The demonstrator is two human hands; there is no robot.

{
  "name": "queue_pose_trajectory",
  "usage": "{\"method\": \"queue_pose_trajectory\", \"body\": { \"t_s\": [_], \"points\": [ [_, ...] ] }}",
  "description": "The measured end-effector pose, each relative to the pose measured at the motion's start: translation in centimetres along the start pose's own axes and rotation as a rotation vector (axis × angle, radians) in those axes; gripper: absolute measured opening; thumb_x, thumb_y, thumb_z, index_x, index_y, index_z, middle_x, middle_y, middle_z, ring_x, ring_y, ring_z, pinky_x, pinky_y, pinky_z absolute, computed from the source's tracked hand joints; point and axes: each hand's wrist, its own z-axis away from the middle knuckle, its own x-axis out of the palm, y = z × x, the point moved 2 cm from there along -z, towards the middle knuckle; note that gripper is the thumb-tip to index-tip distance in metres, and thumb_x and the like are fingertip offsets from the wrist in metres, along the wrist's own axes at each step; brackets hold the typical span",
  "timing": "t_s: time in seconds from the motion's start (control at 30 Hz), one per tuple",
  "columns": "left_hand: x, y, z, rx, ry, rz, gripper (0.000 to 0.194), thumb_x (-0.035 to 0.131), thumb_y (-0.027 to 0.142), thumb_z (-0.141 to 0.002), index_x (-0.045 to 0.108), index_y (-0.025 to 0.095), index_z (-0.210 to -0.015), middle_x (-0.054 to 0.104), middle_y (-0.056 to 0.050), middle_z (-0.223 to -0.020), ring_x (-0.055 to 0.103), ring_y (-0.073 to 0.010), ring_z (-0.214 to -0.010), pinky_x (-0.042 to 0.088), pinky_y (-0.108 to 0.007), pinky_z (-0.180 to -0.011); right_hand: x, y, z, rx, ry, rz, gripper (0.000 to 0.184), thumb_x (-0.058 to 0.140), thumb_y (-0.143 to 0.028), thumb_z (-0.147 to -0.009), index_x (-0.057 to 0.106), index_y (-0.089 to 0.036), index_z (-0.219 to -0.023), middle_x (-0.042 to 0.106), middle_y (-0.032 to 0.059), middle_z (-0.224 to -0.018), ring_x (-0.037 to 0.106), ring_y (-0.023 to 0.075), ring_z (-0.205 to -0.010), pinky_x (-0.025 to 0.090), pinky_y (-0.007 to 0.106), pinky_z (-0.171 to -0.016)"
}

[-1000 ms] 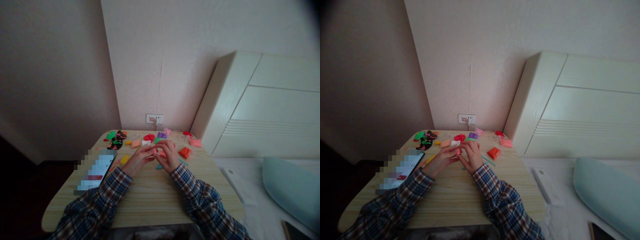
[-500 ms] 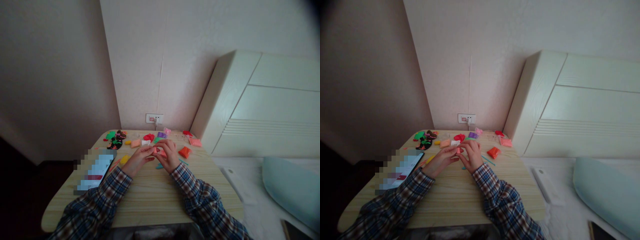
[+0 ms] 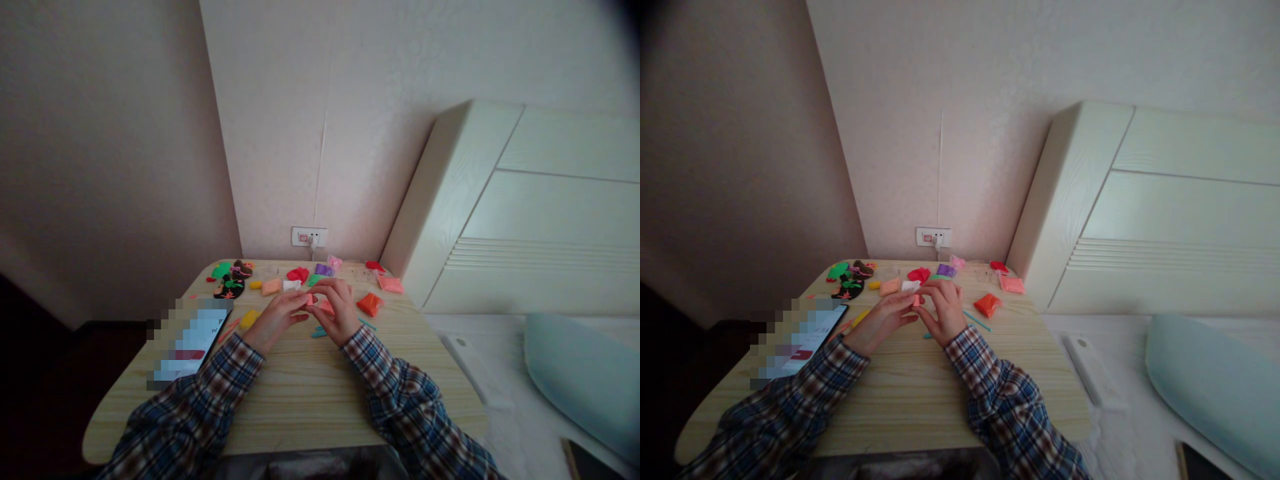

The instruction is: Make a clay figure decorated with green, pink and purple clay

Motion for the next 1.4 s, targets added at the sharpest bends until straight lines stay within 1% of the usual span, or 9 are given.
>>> {"method": "queue_pose_trajectory", "body": {
  "t_s": [0.33,0.43,0.6,0.73,0.87,1.03,1.1,1.2,1.4],
  "points": [
    [-0.09,0.12,0.16,0.018,-0.015,-0.038,0.014,0.066,0.027,-0.071,0.062,0.014,-0.076,0.055,-0.001,-0.078,0.05,-0.0113,-0.076,0.04,-0.023,-0.071,-0.09,-0.12,-0.01,-0.02,0.004,-0.005,0.019,0.057,-0.028,-0.079,0.055,-0.02,-0.096,0.059,0.0059,-0.096,0.051,0.0202,-0.094,0.034,0.035,-0.08],
    [-0.15,0.15,0.12,0.014,-0.004,-0.016,0.015,0.066,0.028,-0.069,0.063,0.013,-0.073,0.056,-0.002,-0.077,0.05,-0.0125,-0.077,0.04,-0.024,-0.071,-0.16,-0.19,-0.04,-0.016,0.013,-0.005,0.018,0.058,-0.027,-0.078,0.055,-0.019,-0.095,0.059,0.0055,-0.095,0.051,0.02,-0.094,0.034,0.035,-0.08],
    [-0.39,-0.2,-0.15,0.012,0.003,-0.037,0.019,0.066,0.032,-0.07,0.065,0.014,-0.076,0.059,-0.004,-0.083,0.052,-0.0143,-0.08,0.041,-0.025,-0.071,-0.11,-0.28,-0.07,-0.025,0.016,-0.009,0.018,0.058,-0.026,-0.078,0.055,-0.019,-0.095,0.059,0.0058,-0.095,0.051,0.0203,-0.093,0.034,0.035,-0.079],
    [-0.45,-0.17,-0.13,0.02,-0.013,-0.096,0.018,0.068,0.027,-0.068,0.067,0.014,-0.08,0.061,-0.005,-0.084,0.053,-0.0158,-0.083,0.04,-0.027,-0.076,0.02,-0.17,0.05,-0.038,0.006,-0.004,0.018,0.057,-0.025,-0.079,0.055,-0.019,-0.096,0.059,0.006,-0.096,0.051,0.0202,-0.094,0.034,0.035,-0.08],
    [-0.33,0.01,0.01,0.039,-0.053,-0.09,0.022,0.064,0.029,-0.072,0.067,0.012,-0.087,0.063,-0.009,-0.092,0.053,-0.0191,-0.09,0.04,-0.03,-0.079,0.02,-0.05,0.09,-0.027,0.011,0.0,0.018,0.057,-0.027,-0.079,0.055,-0.02,-0.096,0.059,0.0058,-0.095,0.052,0.0202,-0.094,0.034,0.035,-0.079],
    [-0.38,-0.24,-0.13,0.031,-0.034,-0.082,0.02,0.063,0.031,-0.073,0.065,0.014,-0.083,0.06,-0.006,-0.088,0.053,-0.0158,-0.084,0.041,-0.026,-0.073,-0.1,-0.08,-0.04,-0.004,0.015,0.005,0.018,0.057,-0.029,-0.079,0.055,-0.02,-0.095,0.059,0.0057,-0.095,0.052,0.0205,-0.093,0.034,0.035,-0.08],
    [-0.37,-0.18,-0.13,0.036,-0.018,-0.088,0.017,0.065,0.03,-0.071,0.064,0.015,-0.08,0.058,-0.004,-0.084,0.052,-0.0142,-0.081,0.041,-0.025,-0.072,-0.1,-0.14,-0.06,-0.007,0.005,0.006,0.018,0.056,-0.029,-0.079,0.055,-0.02,-0.095,0.059,0.0059,-0.095,0.052,0.0204,-0.094,0.034,0.035,-0.08],
    [-0.32,0.05,0.0,0.05,-0.003,-0.095,0.016,0.067,0.028,-0.069,0.064,0.014,-0.075,0.058,-0.004,-0.08,0.051,-0.0146,-0.081,0.041,-0.026,-0.075,-0.11,-0.2,-0.03,-0.012,0.0,0.004,0.018,0.056,-0.028,-0.079,0.055,-0.02,-0.095,0.059,0.0059,-0.096,0.052,0.0204,-0.094,0.034,0.035,-0.08],
    [-0.28,-0.05,0.07,0.033,-0.007,-0.078,0.019,0.065,0.031,-0.071,0.065,0.015,-0.079,0.059,-0.004,-0.084,0.051,-0.0142,-0.081,0.041,-0.025,-0.073,-0.19,-0.21,-0.03,0.011,0.004,0.009,0.018,0.056,-0.029,-0.079,0.056,-0.02,-0.094,0.059,0.0059,-0.095,0.052,0.0209,-0.094,0.034,0.036,-0.081]
  ]
}}
